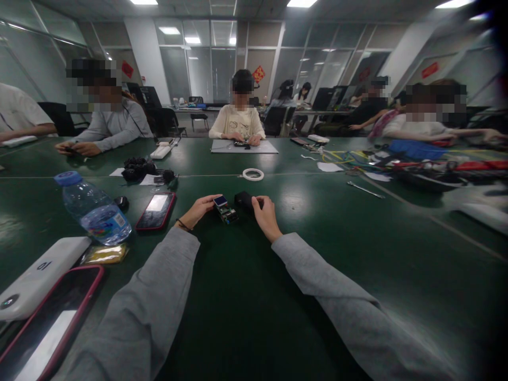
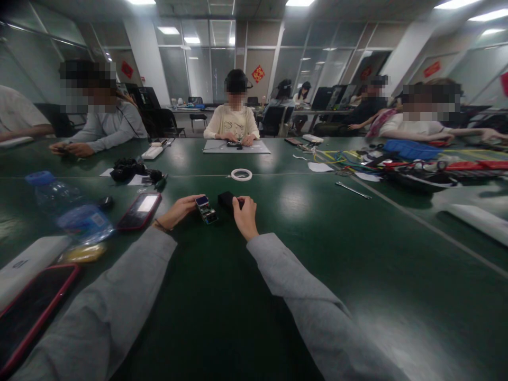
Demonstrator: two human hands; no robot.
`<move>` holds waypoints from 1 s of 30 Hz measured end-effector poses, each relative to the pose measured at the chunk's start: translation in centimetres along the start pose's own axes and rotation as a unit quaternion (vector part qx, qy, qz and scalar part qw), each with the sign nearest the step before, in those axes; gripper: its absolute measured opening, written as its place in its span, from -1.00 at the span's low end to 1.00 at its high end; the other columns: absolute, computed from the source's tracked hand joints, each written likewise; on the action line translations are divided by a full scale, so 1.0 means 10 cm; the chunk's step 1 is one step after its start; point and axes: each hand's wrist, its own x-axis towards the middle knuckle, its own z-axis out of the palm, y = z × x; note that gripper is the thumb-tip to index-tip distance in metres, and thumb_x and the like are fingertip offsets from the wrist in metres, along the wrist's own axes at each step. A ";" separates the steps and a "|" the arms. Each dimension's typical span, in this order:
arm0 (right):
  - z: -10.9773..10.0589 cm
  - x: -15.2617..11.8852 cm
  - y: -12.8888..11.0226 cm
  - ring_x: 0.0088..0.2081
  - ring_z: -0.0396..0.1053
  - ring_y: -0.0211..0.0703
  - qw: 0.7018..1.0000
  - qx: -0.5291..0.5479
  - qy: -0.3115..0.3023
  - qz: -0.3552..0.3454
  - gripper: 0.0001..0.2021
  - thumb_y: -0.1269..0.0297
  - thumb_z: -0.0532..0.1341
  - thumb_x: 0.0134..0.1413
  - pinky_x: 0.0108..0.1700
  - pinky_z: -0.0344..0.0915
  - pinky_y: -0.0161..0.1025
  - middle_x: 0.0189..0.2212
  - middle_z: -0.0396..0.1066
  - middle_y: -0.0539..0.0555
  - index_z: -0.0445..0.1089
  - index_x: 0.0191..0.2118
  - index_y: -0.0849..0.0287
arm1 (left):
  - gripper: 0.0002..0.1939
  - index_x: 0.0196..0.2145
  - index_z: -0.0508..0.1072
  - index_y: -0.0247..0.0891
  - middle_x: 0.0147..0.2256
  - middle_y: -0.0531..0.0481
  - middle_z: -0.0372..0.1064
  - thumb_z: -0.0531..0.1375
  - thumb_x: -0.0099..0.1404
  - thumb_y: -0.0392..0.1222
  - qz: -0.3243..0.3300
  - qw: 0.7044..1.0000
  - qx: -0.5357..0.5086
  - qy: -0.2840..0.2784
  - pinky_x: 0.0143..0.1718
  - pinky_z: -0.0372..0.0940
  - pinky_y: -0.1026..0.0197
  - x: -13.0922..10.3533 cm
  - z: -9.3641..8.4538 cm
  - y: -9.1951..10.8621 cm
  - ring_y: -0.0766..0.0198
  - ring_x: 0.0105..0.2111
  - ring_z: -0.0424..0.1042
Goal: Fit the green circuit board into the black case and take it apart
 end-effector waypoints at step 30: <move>-0.07 -0.07 -0.09 0.00 0.19 0.11 0.995 -0.076 0.032 -0.059 -0.42 -0.12 0.11 0.08 0.03 0.15 0.08 -0.04 0.26 0.28 0.24 0.07 0.24 | -0.62 -0.04 0.44 -0.30 -0.05 -0.14 0.43 0.17 0.16 -0.36 0.010 1.000 -0.020 -0.004 0.11 0.14 0.05 -0.03 0.00 0.01 0.19 -0.08 0.42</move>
